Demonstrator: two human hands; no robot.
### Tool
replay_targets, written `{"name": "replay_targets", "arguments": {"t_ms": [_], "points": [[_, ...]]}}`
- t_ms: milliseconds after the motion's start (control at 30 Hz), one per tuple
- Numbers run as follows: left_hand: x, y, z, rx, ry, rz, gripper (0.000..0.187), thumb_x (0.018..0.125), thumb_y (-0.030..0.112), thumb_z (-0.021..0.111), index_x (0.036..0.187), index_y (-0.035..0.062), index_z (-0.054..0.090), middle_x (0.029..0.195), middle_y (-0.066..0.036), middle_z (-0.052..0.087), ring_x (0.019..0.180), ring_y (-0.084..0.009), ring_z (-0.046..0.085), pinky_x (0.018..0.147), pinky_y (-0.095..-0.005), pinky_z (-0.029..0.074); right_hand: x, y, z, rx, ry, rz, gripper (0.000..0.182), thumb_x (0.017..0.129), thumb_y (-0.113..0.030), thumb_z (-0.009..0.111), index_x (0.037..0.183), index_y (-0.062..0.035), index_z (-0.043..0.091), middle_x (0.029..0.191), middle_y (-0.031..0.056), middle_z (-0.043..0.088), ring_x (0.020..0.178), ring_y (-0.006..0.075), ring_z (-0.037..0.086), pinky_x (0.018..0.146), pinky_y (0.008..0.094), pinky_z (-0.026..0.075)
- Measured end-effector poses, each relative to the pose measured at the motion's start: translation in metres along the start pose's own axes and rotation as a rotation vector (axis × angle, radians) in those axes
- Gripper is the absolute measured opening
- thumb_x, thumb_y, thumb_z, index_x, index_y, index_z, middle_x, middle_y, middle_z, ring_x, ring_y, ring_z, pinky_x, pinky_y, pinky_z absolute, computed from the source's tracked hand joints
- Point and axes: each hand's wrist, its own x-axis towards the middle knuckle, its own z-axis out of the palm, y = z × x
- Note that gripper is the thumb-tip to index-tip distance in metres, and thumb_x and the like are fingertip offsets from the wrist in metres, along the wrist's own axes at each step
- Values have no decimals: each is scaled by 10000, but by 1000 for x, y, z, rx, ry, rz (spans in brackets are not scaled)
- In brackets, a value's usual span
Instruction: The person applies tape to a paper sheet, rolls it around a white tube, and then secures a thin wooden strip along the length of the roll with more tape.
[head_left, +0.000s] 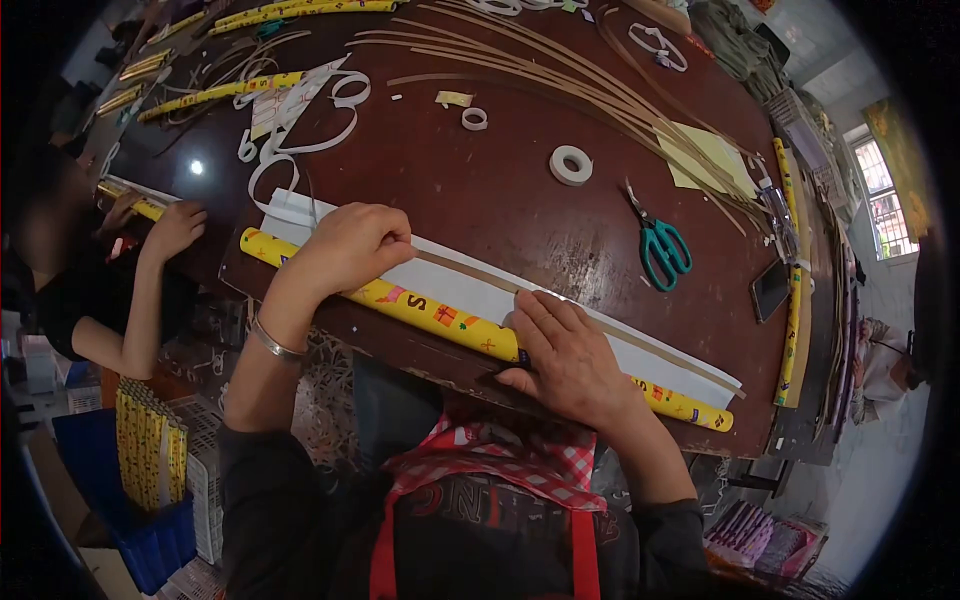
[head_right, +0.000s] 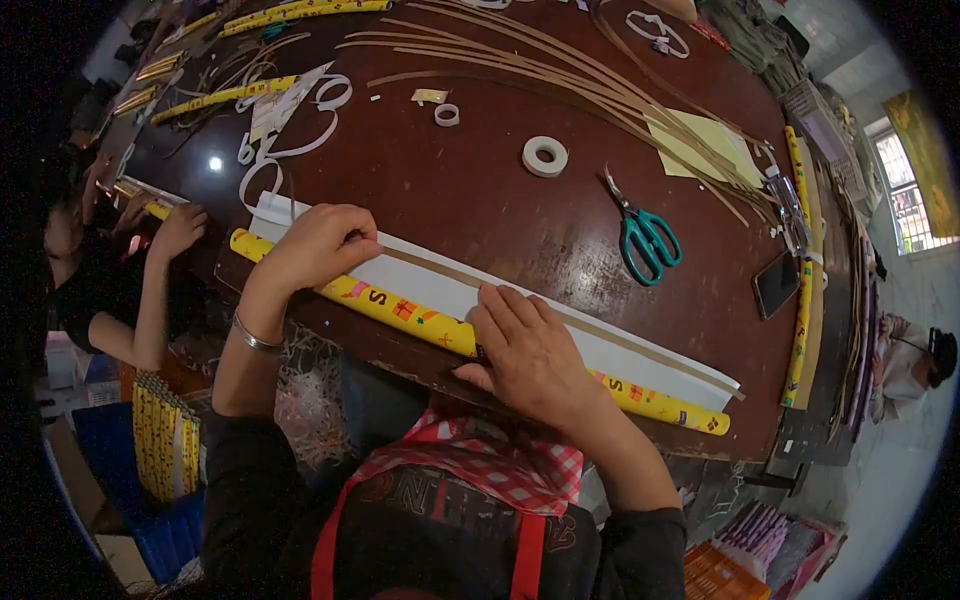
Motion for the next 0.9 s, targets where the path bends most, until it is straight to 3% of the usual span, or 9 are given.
{"name": "replay_targets", "arguments": {"t_ms": [167,233,433,467,533,900], "points": [[-4,-14,-16,41,-20,-76,194,816,215,688,817,24,654,777,-132,664,747,-304,649,665,-392,494,0,1,0,3,-11,3,607,844,-436,670,1192,45,546,1312,241,536,1235,372,496,1050,458,391],[-7,-21,-22,0,-2,-65,192,835,160,687,802,-14,615,716,-109,624,642,-226,602,588,-334,455,0,2,0,5,-17,3,608,842,-439,671,1191,44,548,1314,241,535,1236,371,495,1050,460,390],[-11,-36,-38,-7,-26,-105,189,842,149,689,809,-20,614,697,-100,622,627,-181,587,580,-319,451,0,3,0,12,-28,9,617,841,-449,669,1200,40,553,1327,239,530,1248,374,487,1055,478,384],[-11,-38,-40,-7,-26,-106,189,842,149,689,809,-20,614,697,-100,622,627,-181,587,580,-319,451,0,2,1,10,-33,17,619,845,-453,666,1205,38,552,1334,239,526,1253,373,484,1057,482,380],[-11,-42,-43,-2,-21,-118,200,806,188,708,809,-4,652,731,-133,659,678,-267,643,618,-351,483,-1,2,1,8,-39,25,621,849,-456,662,1209,37,552,1342,238,522,1258,373,481,1060,486,377],[-14,-56,-55,-16,-13,-155,218,802,196,717,804,-11,648,705,-133,635,654,-246,618,605,-348,467,-1,3,1,0,-55,25,633,861,-471,641,1223,38,538,1366,241,506,1276,373,469,1065,494,371]]}}
